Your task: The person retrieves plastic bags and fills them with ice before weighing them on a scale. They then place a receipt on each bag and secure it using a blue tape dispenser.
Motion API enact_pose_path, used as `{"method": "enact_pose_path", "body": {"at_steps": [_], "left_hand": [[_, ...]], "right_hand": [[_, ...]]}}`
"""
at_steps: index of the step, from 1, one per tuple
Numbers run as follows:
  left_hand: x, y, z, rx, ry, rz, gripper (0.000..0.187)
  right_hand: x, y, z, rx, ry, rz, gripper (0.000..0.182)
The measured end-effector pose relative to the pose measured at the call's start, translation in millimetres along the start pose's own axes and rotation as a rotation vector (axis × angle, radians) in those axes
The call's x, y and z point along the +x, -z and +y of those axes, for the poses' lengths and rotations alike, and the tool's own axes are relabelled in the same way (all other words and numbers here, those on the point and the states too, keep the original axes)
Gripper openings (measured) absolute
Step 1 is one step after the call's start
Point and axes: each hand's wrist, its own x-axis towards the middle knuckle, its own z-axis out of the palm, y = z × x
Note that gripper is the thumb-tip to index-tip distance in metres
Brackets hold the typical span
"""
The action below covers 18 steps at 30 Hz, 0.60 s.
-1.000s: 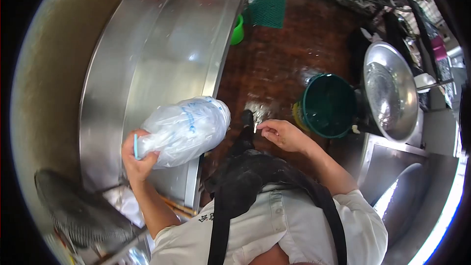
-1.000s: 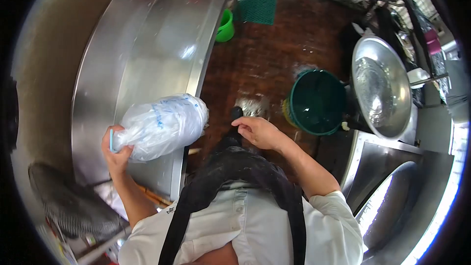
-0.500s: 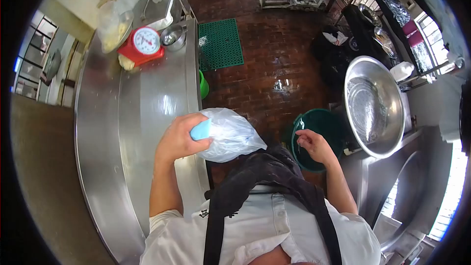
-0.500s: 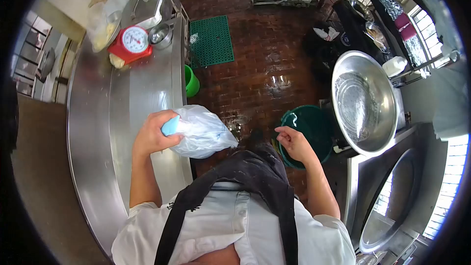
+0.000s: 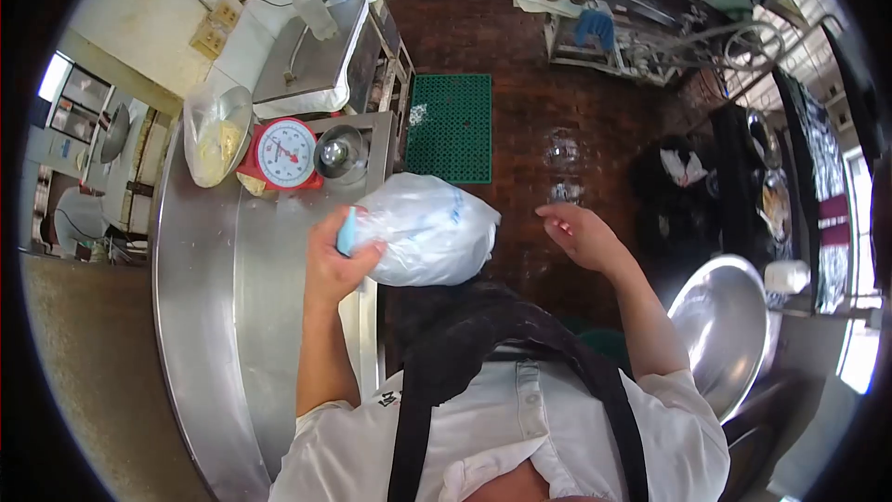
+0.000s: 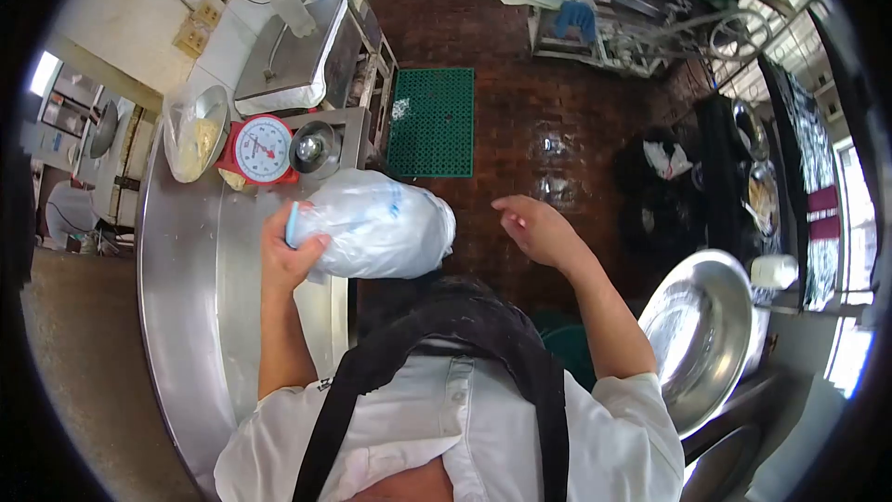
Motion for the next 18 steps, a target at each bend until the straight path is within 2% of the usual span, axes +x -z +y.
{"method": "enact_pose_path", "body": {"at_steps": [2,6,7,11,12,13,14,16,18], "left_hand": [[38.0,-6.2,-15.5,-0.074,0.116,0.180,0.033],[127.8,-9.4,-62.1,-0.097,0.160,0.290,0.029],[149.6,-6.2,-75.7,-0.098,0.165,0.305,0.029],[260.7,18.1,-129.1,0.033,0.259,0.349,0.033],[291.2,27.1,-142.3,0.075,0.261,0.391,0.035],[319.6,40.2,-155.1,0.094,0.302,0.344,0.042],[345.1,45.6,-184.0,0.196,0.231,0.432,0.046],[399.5,62.3,-208.9,0.169,0.260,0.446,0.048],[445.3,76.5,-215.3,0.219,0.302,0.444,0.046]], "right_hand": [[62.6,7.6,-4.7,0.066,0.025,-0.023,0.027],[176.4,9.8,7.3,0.131,0.073,-0.078,0.028],[199.0,8.5,17.0,0.136,-0.018,-0.150,0.032],[284.8,25.2,57.3,-0.016,-0.082,-0.327,0.037],[303.0,36.3,67.6,0.030,-0.144,-0.374,0.038],[325.5,49.9,72.1,0.083,-0.213,-0.425,0.039],[347.4,62.6,79.6,0.086,-0.218,-0.439,0.039],[387.9,84.8,81.5,0.061,-0.261,-0.225,0.038],[431.8,101.1,108.7,0.027,-0.195,-0.195,0.038]]}}
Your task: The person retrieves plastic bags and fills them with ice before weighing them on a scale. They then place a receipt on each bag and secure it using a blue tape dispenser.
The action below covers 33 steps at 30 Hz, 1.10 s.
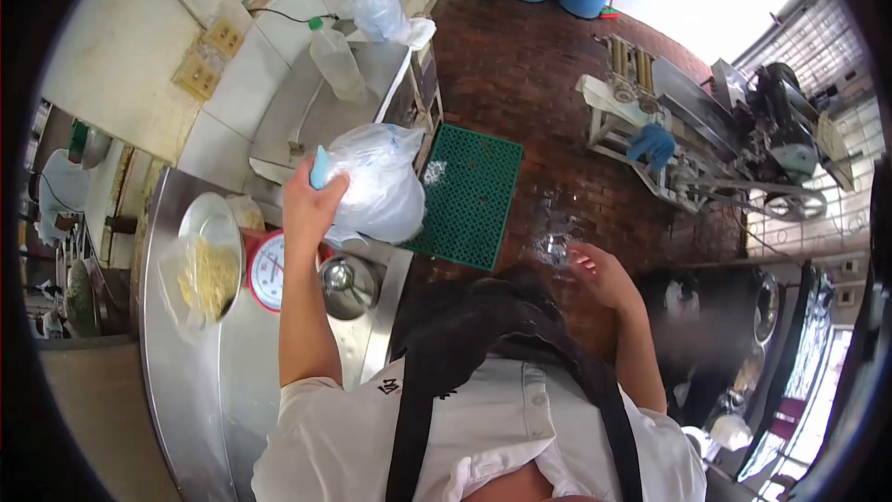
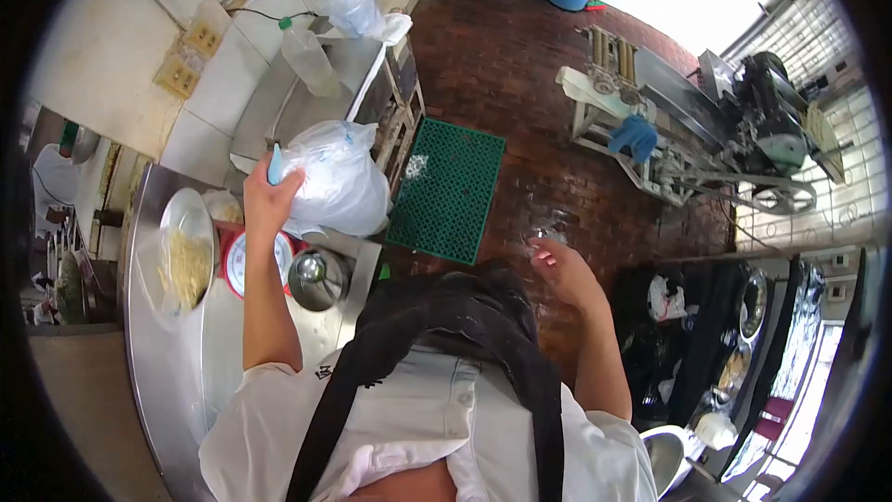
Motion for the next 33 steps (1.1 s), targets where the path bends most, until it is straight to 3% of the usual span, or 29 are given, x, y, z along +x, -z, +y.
{"method": "enact_pose_path", "body": {"at_steps": [6,10,12,14,16,18,20,22,27,33], "left_hand": [[101.9,-21.0,-18.0,0.172,0.050,0.211,0.043],[154.6,-20.6,-30.9,0.280,0.314,0.376,0.038],[177.4,-25.5,-33.0,0.334,0.330,0.504,0.039],[195.5,-38.6,-49.1,0.384,0.334,0.549,0.041],[212.6,-57.9,-74.7,0.435,0.344,0.621,0.042],[226.5,-58.2,-68.8,0.414,0.364,0.611,0.042],[232.8,-61.9,-66.5,0.389,0.392,0.591,0.042],[241.4,-64.3,-67.6,0.364,0.422,0.590,0.042],[259.2,-59.2,-74.7,0.301,0.454,0.590,0.037],[274.5,-50.7,-71.1,0.211,0.541,0.540,0.034]], "right_hand": [[151.1,61.1,14.2,0.001,0.030,-0.120,0.037],[275.0,94.4,-22.0,-0.076,0.185,-0.196,0.036],[341.0,97.4,-64.1,-0.065,0.300,-0.289,0.034],[403.1,81.4,-113.1,-0.061,0.560,-0.324,0.034],[441.1,71.5,-204.3,-0.188,0.771,-0.383,0.036],[475.8,43.6,-273.9,-0.190,0.995,-0.321,0.039],[508.9,0.5,-331.9,-0.180,1.178,-0.119,0.044],[538.5,-36.1,-379.1,-0.246,1.263,0.038,0.047],[632.1,-127.0,-395.2,-0.403,1.232,0.016,0.043],[683.0,-122.5,-423.4,-0.131,1.214,-0.180,0.030]]}}
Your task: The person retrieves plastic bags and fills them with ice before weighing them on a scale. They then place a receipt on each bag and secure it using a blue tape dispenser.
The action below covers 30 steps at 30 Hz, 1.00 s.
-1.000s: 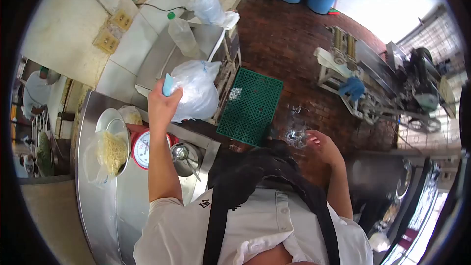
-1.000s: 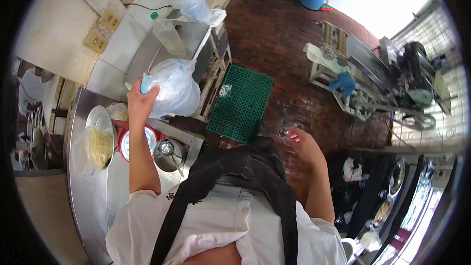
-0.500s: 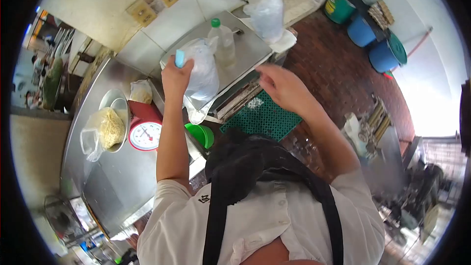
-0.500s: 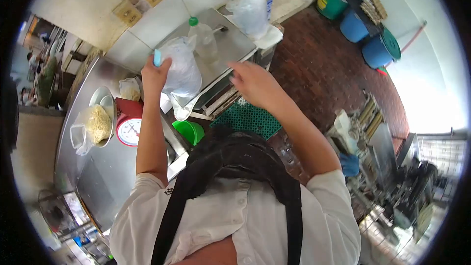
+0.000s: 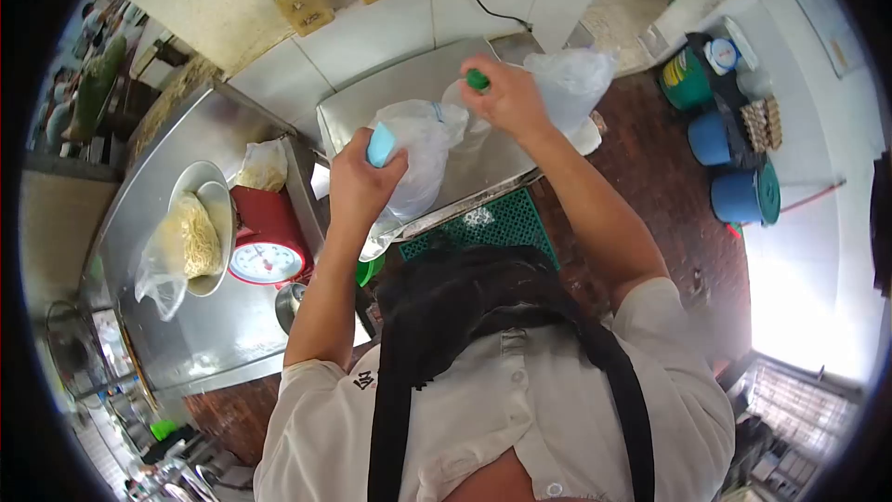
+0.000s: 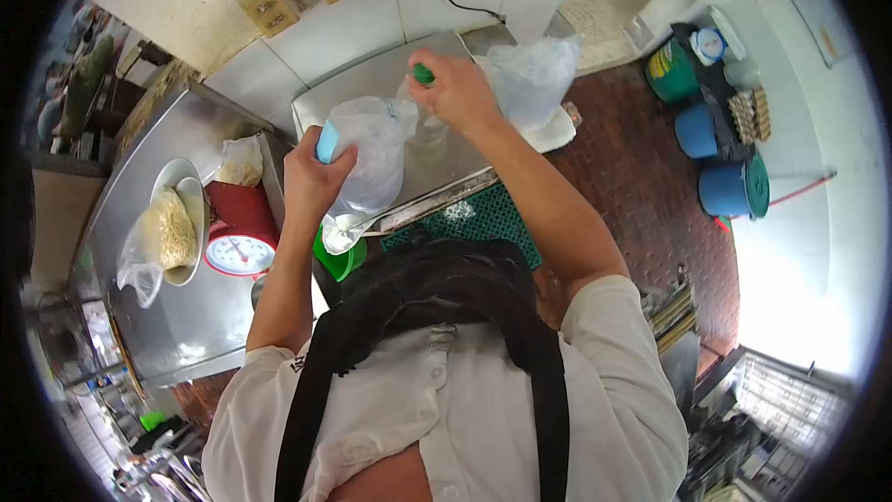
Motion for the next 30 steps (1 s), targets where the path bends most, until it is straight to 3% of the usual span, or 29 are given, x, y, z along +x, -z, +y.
{"method": "enact_pose_path", "body": {"at_steps": [4,7,10,13,20,23,26,28,30], "left_hand": [[6.1,-14.4,9.1,0.004,0.021,0.017,0.033],[8.6,-40.4,16.4,-0.059,-0.008,0.074,0.033],[12.3,-65.1,41.0,-0.027,0.105,0.111,0.034],[21.9,-96.3,57.0,0.009,0.050,0.197,0.035],[43.1,-128.5,88.1,0.053,0.140,0.161,0.035],[45.9,-124.5,88.9,0.058,0.136,0.158,0.033],[44.4,-115.1,86.9,0.039,0.181,0.012,0.043],[38.0,-107.5,82.2,-0.012,0.023,0.037,0.060],[22.3,-80.1,83.4,-0.057,0.064,0.023,0.067]], "right_hand": [[71.3,41.4,1.3,0.095,0.087,0.131,0.024],[112.5,49.3,24.8,0.042,0.213,0.073,0.023],[121.7,36.2,53.6,0.088,0.210,-0.093,0.023],[133.5,24.7,79.0,0.129,0.264,-0.082,0.022],[144.6,20.9,100.4,0.109,0.270,-0.154,0.024],[152.7,3.1,108.8,0.075,0.278,-0.239,0.028],[149.5,-7.7,114.7,-0.008,0.169,-0.325,0.035],[149.3,16.8,102.1,-0.162,0.106,-0.322,0.057],[131.3,53.3,92.1,-0.187,0.144,-0.215,0.068]]}}
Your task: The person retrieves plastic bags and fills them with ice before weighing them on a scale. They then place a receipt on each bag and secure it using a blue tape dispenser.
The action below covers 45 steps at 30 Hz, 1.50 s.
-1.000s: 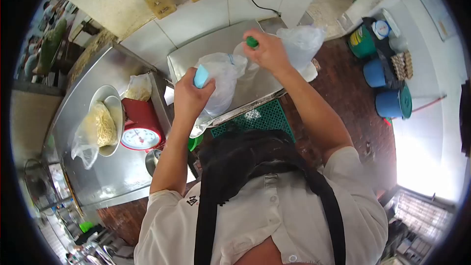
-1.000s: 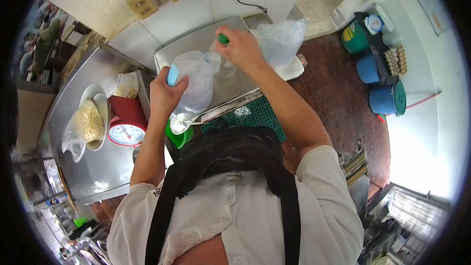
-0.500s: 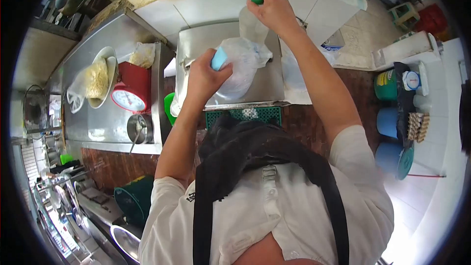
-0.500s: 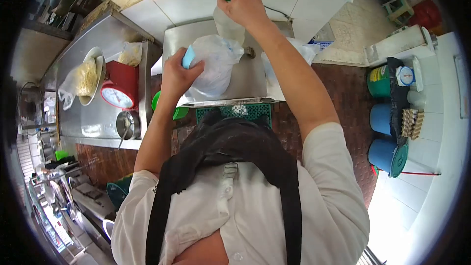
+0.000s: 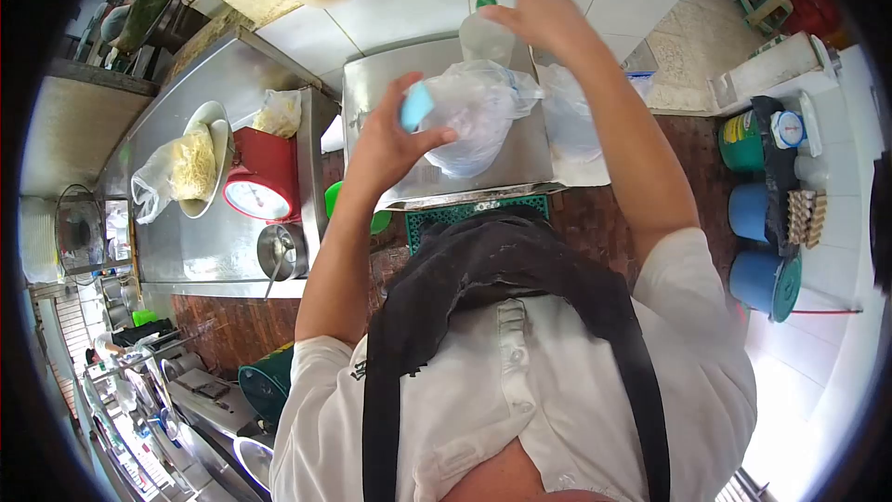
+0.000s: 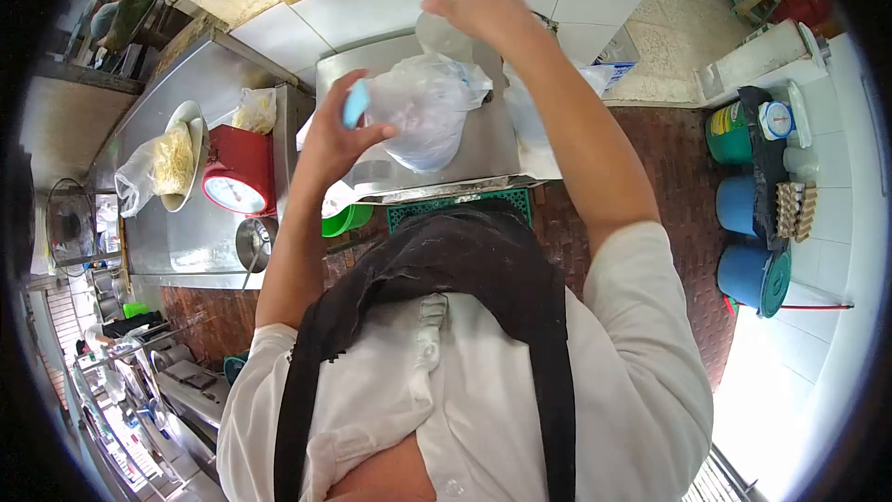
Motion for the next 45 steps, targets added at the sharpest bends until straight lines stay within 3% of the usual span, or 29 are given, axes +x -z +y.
{"method": "enact_pose_path", "body": {"at_steps": [2,5,7,8,9,11,12,13,14,15,18,20,21,23,24,25,26,27,29,30,33,35,36,37,38,39,41,43,45], "left_hand": [[-8.4,24.0,-25.6,-0.173,0.150,-0.010,0.072],[-19.2,38.1,-51.8,-0.280,0.307,-0.001,0.081],[-14.4,8.9,-80.9,-0.078,-0.040,0.032,0.080],[-7.6,-11.5,-88.3,-0.090,-0.104,0.108,0.069],[-2.6,-22.4,-99.0,-0.094,-0.100,0.099,0.069],[5.2,-40.7,-119.6,-0.076,0.280,-0.135,0.066],[1.9,-50.4,-145.8,-0.076,0.274,-0.135,0.066],[-4.3,-59.2,-181.7,-0.085,0.329,-0.147,0.059],[-6.3,-63.2,-200.0,-0.093,0.382,-0.158,0.052],[-7.5,-61.8,-197.6,-0.091,0.378,-0.159,0.052],[-22.5,-58.1,-153.4,-0.499,0.271,0.146,0.025],[-8.8,-63.8,-163.6,-0.520,0.320,0.055,0.024],[-4.5,-64.4,-161.2,-0.540,0.372,-0.032,0.022],[-2.2,-63.2,-156.0,-0.578,0.376,-0.045,0.021],[-2.1,-57.1,-146.9,-0.593,0.388,0.030,0.020],[-2.6,-50.6,-137.5,-0.607,0.400,0.101,0.019],[-4.7,-43.3,-130.1,-0.838,0.341,0.107,0.019],[-9.2,-38.0,-114.5,-0.838,0.345,0.106,0.019],[-17.8,-33.1,-86.4,-0.697,0.127,0.128,0.015],[-19.9,-36.0,-94.4,-0.485,0.189,0.070,0.012],[-12.2,-47.1,-116.6,-0.465,0.250,0.126,0.012],[-11.6,-63.4,-171.6,-0.301,0.190,0.178,0.014],[-14.3,-66.3,-182.2,-0.402,0.306,0.122,0.016],[-16.7,-69.0,-188.3,-0.502,0.424,0.064,0.017],[-20.3,-71.8,-190.9,-0.601,0.476,0.075,0.021],[-21.4,-74.3,-186.6,-0.600,0.480,0.075,0.021],[-18.2,-79.5,-174.0,-0.829,0.720,0.077,0.022],[-7.2,-83.8,-179.8,-0.762,0.767,0.029,0.020],[-5.1,-88.0,-187.0,-0.728,0.649,0.044,0.027]], "right_hand": [[-43.3,61.8,-29.0,0.286,-0.083,-0.070,0.067],[-99.5,51.3,-39.8,0.464,-0.177,-0.136,0.070],[-133.4,2.8,-38.0,0.323,0.152,0.050,0.079],[-141.1,-10.2,-44.6,0.402,-0.028,-0.096,0.093],[-148.3,-31.3,-40.9,0.401,-0.038,-0.100,0.093],[-155.1,-75.9,-24.3,0.511,-0.098,0.027,0.110],[-161.4,-83.2,-21.1,0.508,-0.097,0.032,0.110],[-168.6,-87.2,-17.8,0.703,-0.141,0.060,0.115],[-175.0,-91.3,-13.5,0.898,-0.184,0.089,0.121],[-181.5,-96.4,-8.0,0.898,-0.184,0.094,0.121],[-202.4,-108.7,0.5,0.885,-0.333,0.053,0.123],[-199.0,-115.3,2.3,1.200,-0.338,-0.148,0.108],[-197.6,-112.5,-4.2,1.197,-0.338,-0.150,0.108],[-192.8,-105.0,-15.4,0.882,-0.204,-0.062,0.065],[-189.3,-97.6,-16.6,0.881,-0.200,-0.060,0.065],[-186.3,-89.6,-17.9,0.854,-0.165,-0.003,0.045],[-183.2,-82.3,-19.1,0.827,-0.131,0.052,0.027],[-178.5,-76.6,-23.2,0.828,-0.134,0.050,0.027],[-170.9,-70.3,-35.1,0.955,-0.123,0.091,0.016],[-170.6,-69.2,-38.1,0.958,-0.123,0.089,0.016],[-168.5,-68.9,-41.3,1.069,-0.030,0.075,0.016],[-173.1,-74.0,-36.0,1.109,-0.175,0.120,0.019],[-176.3,-81.8,-27.5,1.108,-0.172,0.121,0.019],[-181.6,-95.7,-14.3,1.133,-0.338,0.114,0.021],[-187.4,-111.1,-2.7,1.154,-0.507,0.105,0.023],[-192.9,-129.4,7.6,1.155,-0.509,0.101,0.023],[-198.6,-157.4,23.2,1.197,-1.064,-0.138,0.027],[-193.5,-161.9,13.3,1.285,-1.040,-0.221,0.025],[-194.0,-166.4,9.2,1.375,-1.028,-0.315,0.025]]}}
